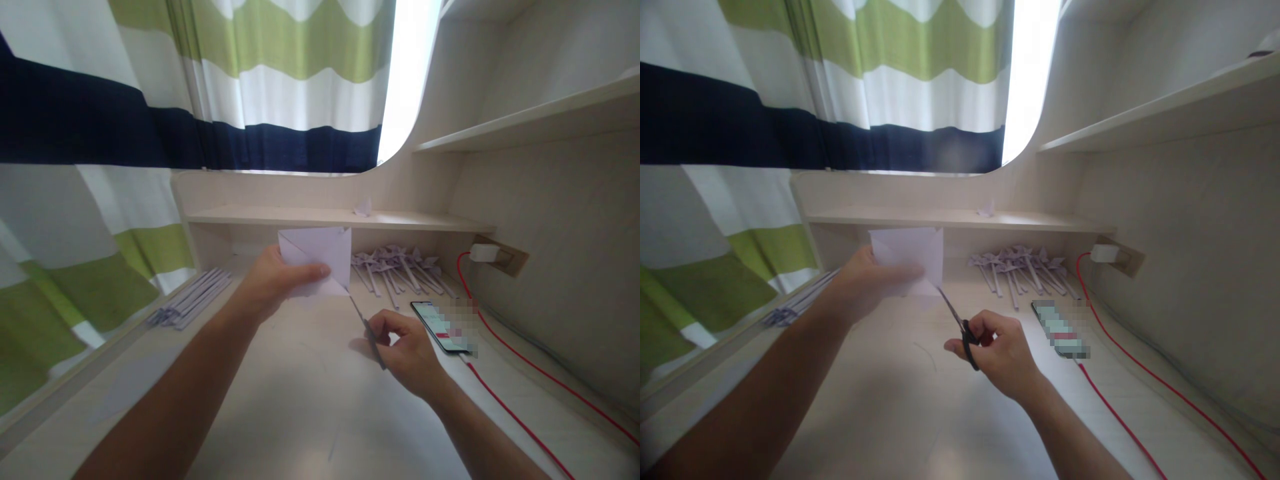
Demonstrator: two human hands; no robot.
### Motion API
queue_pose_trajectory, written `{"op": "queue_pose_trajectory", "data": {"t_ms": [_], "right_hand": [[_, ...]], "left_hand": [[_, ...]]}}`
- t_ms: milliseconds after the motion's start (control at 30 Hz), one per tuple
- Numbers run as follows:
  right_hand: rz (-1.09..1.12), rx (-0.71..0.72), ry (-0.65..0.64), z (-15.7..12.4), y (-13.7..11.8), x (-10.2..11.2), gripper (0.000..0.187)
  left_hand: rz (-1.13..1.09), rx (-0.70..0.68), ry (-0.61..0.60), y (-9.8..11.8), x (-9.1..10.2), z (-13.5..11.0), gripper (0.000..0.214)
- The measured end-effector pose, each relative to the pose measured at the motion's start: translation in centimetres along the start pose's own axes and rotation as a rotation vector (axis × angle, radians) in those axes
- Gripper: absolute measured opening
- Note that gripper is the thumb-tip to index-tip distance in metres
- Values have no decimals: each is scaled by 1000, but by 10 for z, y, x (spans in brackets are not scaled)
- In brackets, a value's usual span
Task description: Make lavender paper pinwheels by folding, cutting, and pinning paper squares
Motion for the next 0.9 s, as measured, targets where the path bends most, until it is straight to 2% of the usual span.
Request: {"op": "queue_pose_trajectory", "data": {"t_ms": [400, 633, 900], "right_hand": [[42, -34, -8, 0, -2, 1, 42], [36, -12, -7, 0, -2, 1, 44], [65, -34, -27, -1, -4, 0, 42]], "left_hand": [[-28, 12, -14, 1, -1, 0, 35], [19, 12, -51, 2, 0, 0, 32], [134, 41, -11, 3, 3, -1, 36]]}}
Point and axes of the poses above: each hand's wrist, its own z-axis towards the middle knuckle, its own x-axis out of the back of the hand, y = z × x, the point moved 6 cm from there along z, towards the middle knuckle, and after that the axes turned 6 degrees about -x, right-handed, at the moved point
